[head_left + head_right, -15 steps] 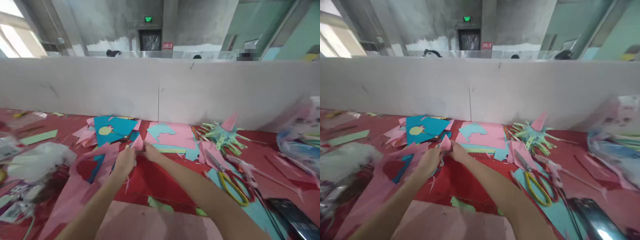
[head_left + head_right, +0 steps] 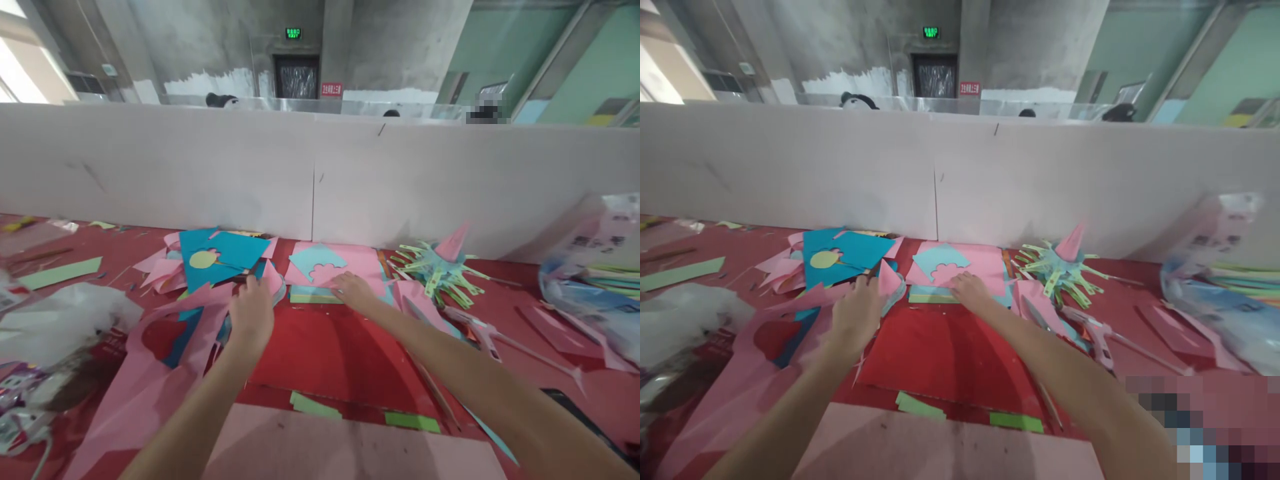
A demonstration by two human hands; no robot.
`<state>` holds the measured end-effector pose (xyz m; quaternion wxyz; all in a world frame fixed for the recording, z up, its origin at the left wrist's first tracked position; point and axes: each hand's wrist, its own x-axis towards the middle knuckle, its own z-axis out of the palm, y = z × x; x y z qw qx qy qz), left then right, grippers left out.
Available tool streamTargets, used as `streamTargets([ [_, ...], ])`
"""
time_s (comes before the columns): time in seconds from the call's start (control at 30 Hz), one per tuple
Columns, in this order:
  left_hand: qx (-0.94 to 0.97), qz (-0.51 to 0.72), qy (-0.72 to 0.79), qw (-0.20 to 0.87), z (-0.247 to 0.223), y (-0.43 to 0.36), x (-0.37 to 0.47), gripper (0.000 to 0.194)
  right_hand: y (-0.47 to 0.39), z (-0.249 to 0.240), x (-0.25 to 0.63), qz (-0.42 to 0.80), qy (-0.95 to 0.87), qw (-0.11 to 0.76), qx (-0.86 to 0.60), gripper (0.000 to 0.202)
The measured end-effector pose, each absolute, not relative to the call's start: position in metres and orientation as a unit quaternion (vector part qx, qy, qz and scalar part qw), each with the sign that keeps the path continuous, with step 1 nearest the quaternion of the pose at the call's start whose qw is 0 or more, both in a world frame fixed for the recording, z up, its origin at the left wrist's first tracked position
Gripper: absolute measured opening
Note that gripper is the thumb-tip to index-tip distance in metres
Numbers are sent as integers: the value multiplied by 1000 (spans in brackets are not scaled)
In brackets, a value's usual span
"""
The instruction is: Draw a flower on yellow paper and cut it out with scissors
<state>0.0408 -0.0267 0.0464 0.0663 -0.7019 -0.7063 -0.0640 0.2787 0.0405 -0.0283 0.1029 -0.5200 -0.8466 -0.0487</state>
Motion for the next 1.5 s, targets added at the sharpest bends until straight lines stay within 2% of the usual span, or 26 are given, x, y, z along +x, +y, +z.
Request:
streamTargets([
  [0.1,-778,-90,-619,68,35,-41,75,30,50,-37,301,-93,-852,49,-512,28],
  [0.23,-840,-158,-519,21,-17,-46,113,43,64,-47,312,-98,-882,5,-462,24],
  [0.33,-852,-182,-491,-3,-55,-40,124,46,70,-49,318,-96,-889,2,-447,32],
  [0.43,-841,-189,-506,-33,-71,-34,122,47,71,-41,327,-66,-874,27,-480,35],
  [0.63,-846,-195,-494,-42,-70,-32,118,40,58,-4,330,-95,-796,31,-597,28],
  [0.83,-847,-191,-494,-52,-69,-33,119,39,46,0,319,-109,-793,-4,-600,20],
  [1.1,-845,-196,-494,-51,-66,-35,117,39,58,-18,327,4,-744,129,-655,27],
  [1.2,-845,-197,-495,-54,-66,-35,118,38,62,-19,332,14,-745,148,-650,29],
  [1.33,-846,-197,-493,-52,-66,-35,119,38,57,-23,336,-59,-780,111,-613,36],
  [1.5,-846,-190,-496,-54,-66,-35,119,39,50,-34,335,-157,-876,-13,-455,44],
])
